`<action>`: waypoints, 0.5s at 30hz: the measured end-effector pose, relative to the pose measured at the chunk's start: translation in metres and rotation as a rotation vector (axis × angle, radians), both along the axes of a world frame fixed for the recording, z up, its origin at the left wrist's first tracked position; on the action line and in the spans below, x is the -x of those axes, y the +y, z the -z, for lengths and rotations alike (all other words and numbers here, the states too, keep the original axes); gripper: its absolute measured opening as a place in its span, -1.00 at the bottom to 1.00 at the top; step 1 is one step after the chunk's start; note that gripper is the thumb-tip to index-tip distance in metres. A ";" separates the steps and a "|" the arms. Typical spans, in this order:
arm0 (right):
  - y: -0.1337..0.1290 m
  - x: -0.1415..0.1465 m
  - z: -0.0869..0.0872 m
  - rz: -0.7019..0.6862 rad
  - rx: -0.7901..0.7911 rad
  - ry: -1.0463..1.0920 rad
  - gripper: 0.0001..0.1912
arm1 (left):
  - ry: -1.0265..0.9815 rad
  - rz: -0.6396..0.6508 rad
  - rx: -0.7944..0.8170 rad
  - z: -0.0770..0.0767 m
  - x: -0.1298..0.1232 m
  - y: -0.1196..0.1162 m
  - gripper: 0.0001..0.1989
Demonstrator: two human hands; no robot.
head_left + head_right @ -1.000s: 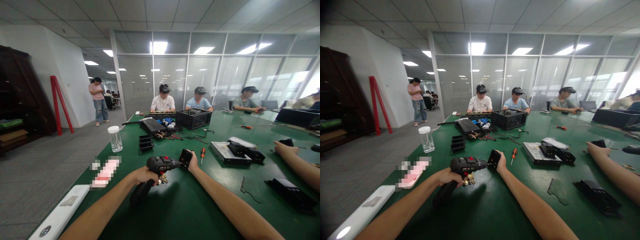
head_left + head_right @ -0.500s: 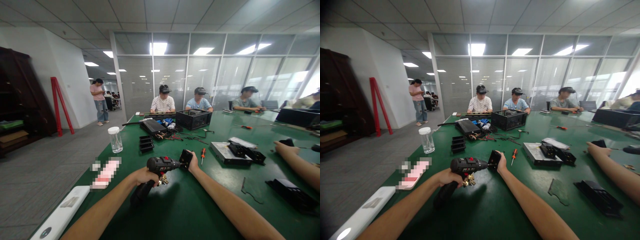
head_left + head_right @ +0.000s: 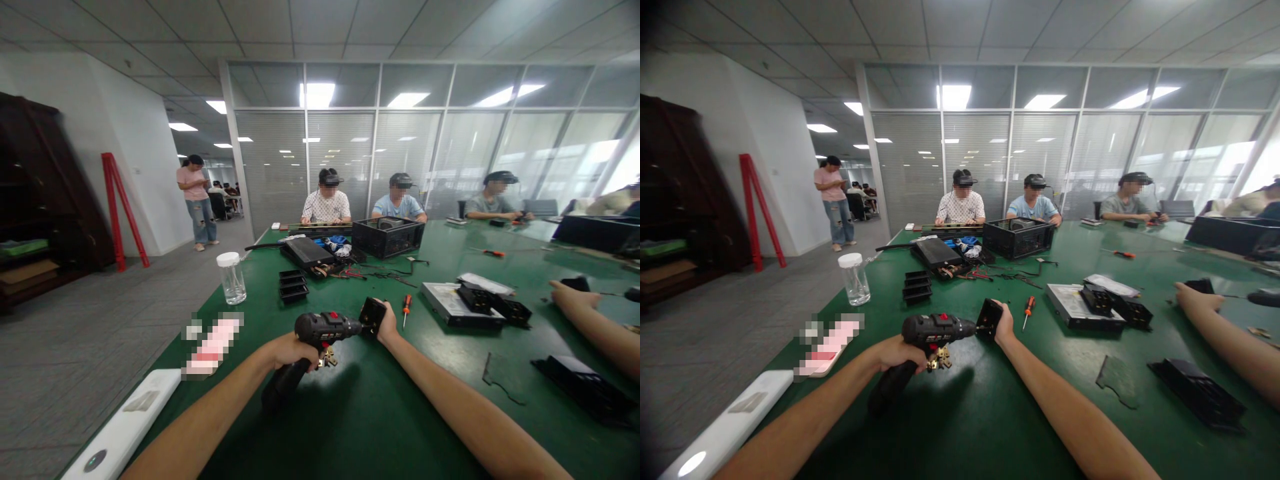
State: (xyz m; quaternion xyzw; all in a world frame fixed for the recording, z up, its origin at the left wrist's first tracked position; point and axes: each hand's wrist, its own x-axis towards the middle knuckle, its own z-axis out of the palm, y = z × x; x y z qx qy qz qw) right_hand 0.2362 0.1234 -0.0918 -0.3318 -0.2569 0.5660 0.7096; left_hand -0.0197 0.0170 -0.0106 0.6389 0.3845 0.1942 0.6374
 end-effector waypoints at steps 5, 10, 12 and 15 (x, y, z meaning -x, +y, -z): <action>-0.002 0.000 -0.001 0.005 -0.019 -0.012 -0.76 | -0.040 0.025 0.003 0.000 0.000 0.001 -0.91; -0.002 -0.001 0.000 0.013 0.003 0.000 -0.76 | -0.049 0.015 0.020 0.002 0.001 0.001 -0.89; -0.002 0.000 0.000 0.008 -0.003 -0.008 -0.76 | -0.040 0.006 0.017 0.001 0.001 0.001 -0.90; -0.004 0.001 -0.002 0.006 -0.021 -0.026 -0.76 | -0.023 -0.004 0.009 0.000 0.000 -0.001 -0.90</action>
